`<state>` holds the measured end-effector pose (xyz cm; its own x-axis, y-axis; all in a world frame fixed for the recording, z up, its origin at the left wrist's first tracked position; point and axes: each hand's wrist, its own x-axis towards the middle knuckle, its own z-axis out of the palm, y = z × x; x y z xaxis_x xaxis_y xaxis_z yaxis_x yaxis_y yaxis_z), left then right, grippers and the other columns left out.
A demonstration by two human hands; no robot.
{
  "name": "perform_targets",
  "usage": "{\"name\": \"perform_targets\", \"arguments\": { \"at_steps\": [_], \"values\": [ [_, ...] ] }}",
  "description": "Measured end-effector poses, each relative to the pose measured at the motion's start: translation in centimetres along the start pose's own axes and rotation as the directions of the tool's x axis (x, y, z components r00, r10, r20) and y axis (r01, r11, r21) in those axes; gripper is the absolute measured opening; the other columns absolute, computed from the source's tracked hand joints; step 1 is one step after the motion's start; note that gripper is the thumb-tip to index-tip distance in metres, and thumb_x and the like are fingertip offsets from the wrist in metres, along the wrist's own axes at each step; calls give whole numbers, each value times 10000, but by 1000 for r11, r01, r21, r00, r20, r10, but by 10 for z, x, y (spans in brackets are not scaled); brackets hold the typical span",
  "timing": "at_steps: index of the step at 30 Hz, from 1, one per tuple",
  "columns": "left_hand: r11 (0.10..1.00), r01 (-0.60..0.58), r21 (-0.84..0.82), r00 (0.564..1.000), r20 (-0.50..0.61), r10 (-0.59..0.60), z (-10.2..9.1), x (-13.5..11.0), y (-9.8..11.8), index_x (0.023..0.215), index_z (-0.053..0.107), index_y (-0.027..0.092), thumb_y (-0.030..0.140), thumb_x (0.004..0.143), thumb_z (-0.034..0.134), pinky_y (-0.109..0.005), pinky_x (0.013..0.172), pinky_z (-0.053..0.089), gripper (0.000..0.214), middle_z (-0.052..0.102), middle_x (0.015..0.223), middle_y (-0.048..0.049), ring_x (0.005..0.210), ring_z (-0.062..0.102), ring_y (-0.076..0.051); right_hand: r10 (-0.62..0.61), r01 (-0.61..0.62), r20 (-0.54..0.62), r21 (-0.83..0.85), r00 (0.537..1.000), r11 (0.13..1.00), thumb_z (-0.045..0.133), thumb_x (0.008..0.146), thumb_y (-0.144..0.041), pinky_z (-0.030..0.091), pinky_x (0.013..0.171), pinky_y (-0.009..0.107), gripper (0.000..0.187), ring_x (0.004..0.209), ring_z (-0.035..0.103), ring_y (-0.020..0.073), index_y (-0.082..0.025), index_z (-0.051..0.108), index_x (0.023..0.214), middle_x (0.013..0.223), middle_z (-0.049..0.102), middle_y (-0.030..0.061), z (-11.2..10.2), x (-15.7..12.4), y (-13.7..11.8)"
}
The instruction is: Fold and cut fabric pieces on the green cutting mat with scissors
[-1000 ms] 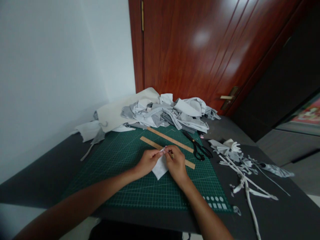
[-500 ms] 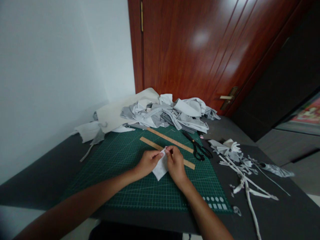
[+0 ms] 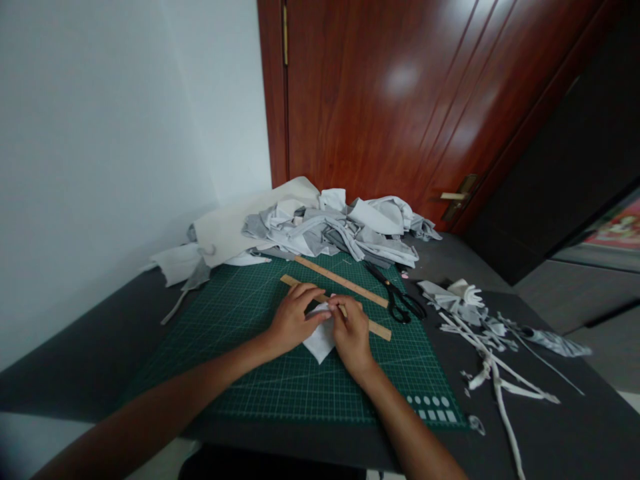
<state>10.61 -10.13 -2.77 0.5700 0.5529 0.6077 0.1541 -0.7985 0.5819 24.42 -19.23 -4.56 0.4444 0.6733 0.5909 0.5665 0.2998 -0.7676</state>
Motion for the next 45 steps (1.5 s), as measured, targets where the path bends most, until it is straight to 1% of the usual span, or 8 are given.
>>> {"name": "perform_targets", "arguments": {
  "at_steps": [2,5,9,13,18,27,35,45],
  "values": [
    [984,25,-174,1000,-10,-27,1,1,1,1000,746,196,344,872,732,-346,921,495,197,723,1030,-77,1003,647,-221,2,-2,-18,-18,1000,1000,620,945,-352,509,879,427,120,956,683,277,-271,706,927,955,761,60,0,-1,-1],
    [890,183,-418,982,45,-181,5,0,0,880,746,177,349,880,714,-291,762,518,174,750,889,-56,826,678,-184,8,-8,-50,-6,999,1000,657,924,-363,531,861,423,118,952,687,271,-261,704,960,968,757,67,0,-2,-3],
    [792,246,-558,966,76,-247,5,1,1,834,720,157,330,828,742,-268,720,507,174,748,862,-53,784,676,-171,-3,7,-76,52,997,999,678,909,-358,553,806,390,147,890,691,240,-239,682,997,951,750,53,2,-1,-6],
    [796,211,-568,977,87,-196,0,3,5,826,712,161,309,834,719,-273,759,504,148,734,869,-50,820,670,-173,13,-12,-11,81,1000,997,667,919,-337,552,772,359,159,884,692,226,-235,689,1040,976,752,53,2,-1,-9],
    [786,214,-580,974,62,-219,1,3,5,841,693,165,278,826,689,-282,754,490,113,699,867,-42,817,644,-173,-27,21,86,72,996,997,651,934,-331,538,773,356,133,858,687,223,-238,714,1005,950,747,46,2,-2,-10],
    [663,301,-686,951,163,-264,3,5,2,861,682,154,401,820,740,-288,791,495,257,708,865,-49,842,657,-179,-140,139,69,16,988,990,592,972,-265,509,791,356,102,851,655,217,-253,684,930,918,713,28,1,-3,-6],
    [626,309,-716,948,179,-263,5,2,1,927,720,145,430,793,792,-290,801,497,323,726,929,-73,862,668,-182,-122,120,48,30,991,992,563,994,-285,498,794,357,132,871,646,225,-254,672,929,925,697,29,3,-5,-6],
    [685,265,-679,963,146,-228,6,1,3,892,700,149,435,833,743,-281,766,476,295,695,885,-56,831,636,-171,-134,133,32,45,990,990,529,1010,-263,485,796,355,119,839,606,205,-251,612,926,894,629,13,6,-8,-11]
  ]
}}
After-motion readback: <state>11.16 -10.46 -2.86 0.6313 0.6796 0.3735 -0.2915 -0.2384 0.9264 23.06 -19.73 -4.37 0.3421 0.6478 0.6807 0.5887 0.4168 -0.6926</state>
